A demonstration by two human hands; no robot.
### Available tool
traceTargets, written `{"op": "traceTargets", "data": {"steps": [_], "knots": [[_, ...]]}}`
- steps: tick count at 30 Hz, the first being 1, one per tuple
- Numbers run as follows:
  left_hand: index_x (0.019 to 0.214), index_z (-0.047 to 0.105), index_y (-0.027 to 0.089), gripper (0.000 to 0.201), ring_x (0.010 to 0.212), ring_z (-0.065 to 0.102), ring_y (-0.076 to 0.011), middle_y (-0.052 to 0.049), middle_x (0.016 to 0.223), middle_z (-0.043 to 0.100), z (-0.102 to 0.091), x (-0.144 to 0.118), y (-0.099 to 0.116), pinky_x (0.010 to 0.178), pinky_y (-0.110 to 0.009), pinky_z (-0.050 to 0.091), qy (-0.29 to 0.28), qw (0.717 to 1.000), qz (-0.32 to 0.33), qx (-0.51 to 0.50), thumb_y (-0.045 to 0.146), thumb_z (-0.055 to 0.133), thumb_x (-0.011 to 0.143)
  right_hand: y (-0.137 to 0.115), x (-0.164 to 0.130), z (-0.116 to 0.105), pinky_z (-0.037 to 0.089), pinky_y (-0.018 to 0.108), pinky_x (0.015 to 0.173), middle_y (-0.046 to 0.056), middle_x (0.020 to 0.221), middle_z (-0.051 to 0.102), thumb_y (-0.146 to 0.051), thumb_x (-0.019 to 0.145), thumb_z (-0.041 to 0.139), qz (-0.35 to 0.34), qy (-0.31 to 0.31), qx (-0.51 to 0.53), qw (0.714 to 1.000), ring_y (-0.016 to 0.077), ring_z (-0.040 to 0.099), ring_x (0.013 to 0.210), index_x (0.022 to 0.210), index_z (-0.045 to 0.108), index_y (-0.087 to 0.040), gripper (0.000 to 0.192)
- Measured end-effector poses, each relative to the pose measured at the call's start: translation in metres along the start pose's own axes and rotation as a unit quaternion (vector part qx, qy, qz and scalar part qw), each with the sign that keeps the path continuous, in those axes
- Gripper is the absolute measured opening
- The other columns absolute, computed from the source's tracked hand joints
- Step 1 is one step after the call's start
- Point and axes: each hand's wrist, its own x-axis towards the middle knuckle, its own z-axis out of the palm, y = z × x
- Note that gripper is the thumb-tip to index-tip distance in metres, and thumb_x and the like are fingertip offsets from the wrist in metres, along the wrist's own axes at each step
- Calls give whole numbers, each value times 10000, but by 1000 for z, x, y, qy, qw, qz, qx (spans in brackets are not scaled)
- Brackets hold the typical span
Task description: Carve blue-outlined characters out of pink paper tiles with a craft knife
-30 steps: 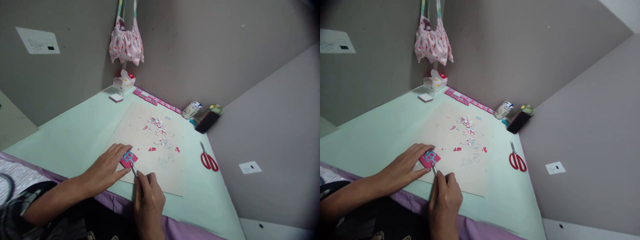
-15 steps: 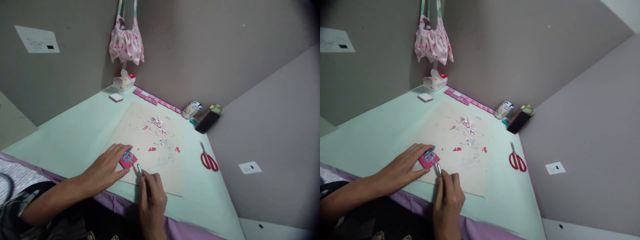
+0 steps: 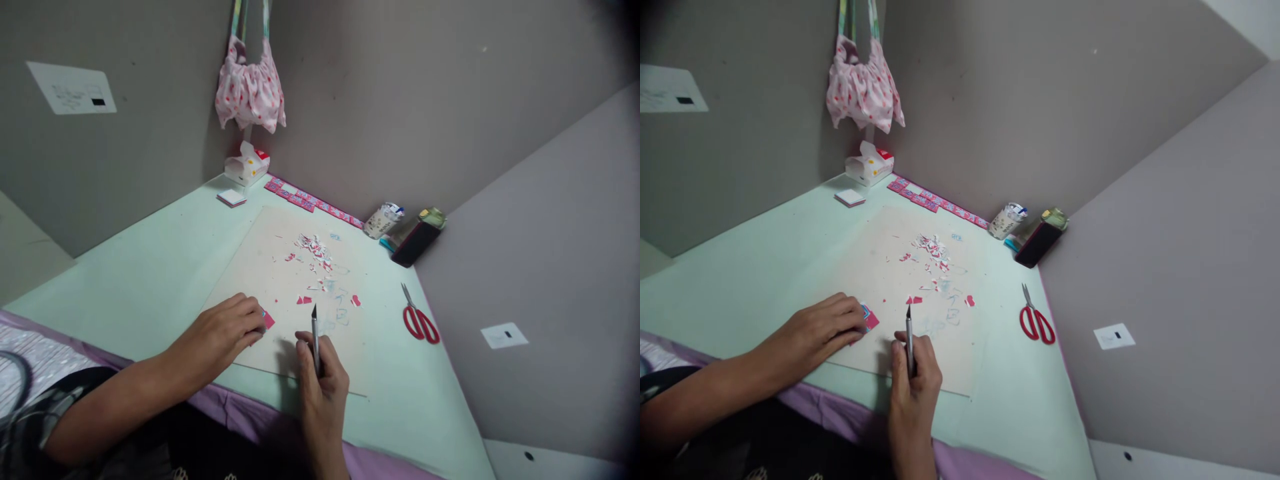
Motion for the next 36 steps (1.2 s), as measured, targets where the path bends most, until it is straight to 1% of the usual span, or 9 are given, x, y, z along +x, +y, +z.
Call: {"op": "traceTargets", "data": {"steps": [5, 10, 13, 16, 18, 21, 24, 29, 36], "knots": [[921, 590, 207, 223, 841, 520, -214, -39, 927, 607, 7, 4, 4, 754, -360, 390, 10, 998, 22, 59, 110, 439, 1054, 3, -2, 4, 480, 254, 653, 13, 806, 689, -353, 1018, 605, -1, -14, 2, 1000, 171, 635, 731, 939, 779, -231, 227], [938, 550, 202, 245, 838, 521, -215, -46, 921, 581, 3, 1, -3, 729, -349, 413, 20, 999, 21, 38, 128, 361, 1074, 6, -3, 4, 468, 256, 644, 9, 799, 680, -340, 1031, 588, -16, -15, -4, 1000, 169, 624, 717, 954, 773, -236, 225], [986, 567, 204, 204, 879, 573, -187, -29, 971, 605, -6, 1, -8, 779, -315, 459, 2, 1000, 8, 6, 181, 402, 1104, 7, -3, 5, 462, 253, 636, 5, 792, 673, -329, 1033, 585, -20, -17, -7, 1000, 165, 618, 710, 941, 768, -239, 224], [962, 603, 227, 141, 923, 604, -178, 1, 976, 633, -7, 2, -7, 797, -298, 456, -36, 999, -1, -21, 196, 529, 1079, 8, -4, 5, 467, 247, 649, 3, 806, 679, -314, 1034, 581, -22, -18, -7, 1000, 162, 627, 727, 942, 764, -245, 215], [935, 607, 230, 141, 913, 597, -192, 4, 955, 639, -3, 4, -4, 778, -313, 438, -19, 1000, 1, 4, 178, 564, 1058, 8, -4, 5, 471, 245, 657, 3, 817, 683, -308, 1037, 578, -23, -17, -6, 1000, 161, 631, 738, 948, 760, -247, 212], [927, 599, 225, 164, 874, 575, -209, -9, 935, 626, 5, 5, 1, 747, -334, 413, 4, 998, 27, 54, 136, 544, 1053, 8, -5, 6, 465, 244, 641, -1, 804, 671, -307, 1041, 573, -22, -18, -8, 1000, 157, 619, 715, 944, 760, -247, 219], [988, 589, 219, 173, 857, 545, -216, -22, 951, 603, 10, 3, 4, 740, -349, 397, 25, 996, 44, 74, 87, 497, 1052, 9, -5, 6, 462, 240, 633, -5, 801, 668, -307, 1041, 575, -26, -18, -9, 999, 153, 615, 704, 957, 764, -249, 215], [966, 547, 217, 202, 829, 503, -219, -30, 934, 568, 13, 0, 3, 716, -360, 377, 39, 996, 43, 64, 69, 440, 1052, 9, -5, 6, 465, 241, 640, -3, 807, 674, -295, 1037, 574, -31, -22, -9, 999, 154, 623, 715, 953, 760, -245, 210], [922, 455, 235, 230, 786, 513, -193, -11, 889, 534, 5, 1, -11, 713, -339, 447, 40, 999, 5, 4, 181, 332, 1109, 7, -5, 6, 457, 250, 626, 0, 788, 668, -305, 1039, 569, -29, -24, -11, 999, 159, 613, 698, 940, 760, -237, 226]]}}
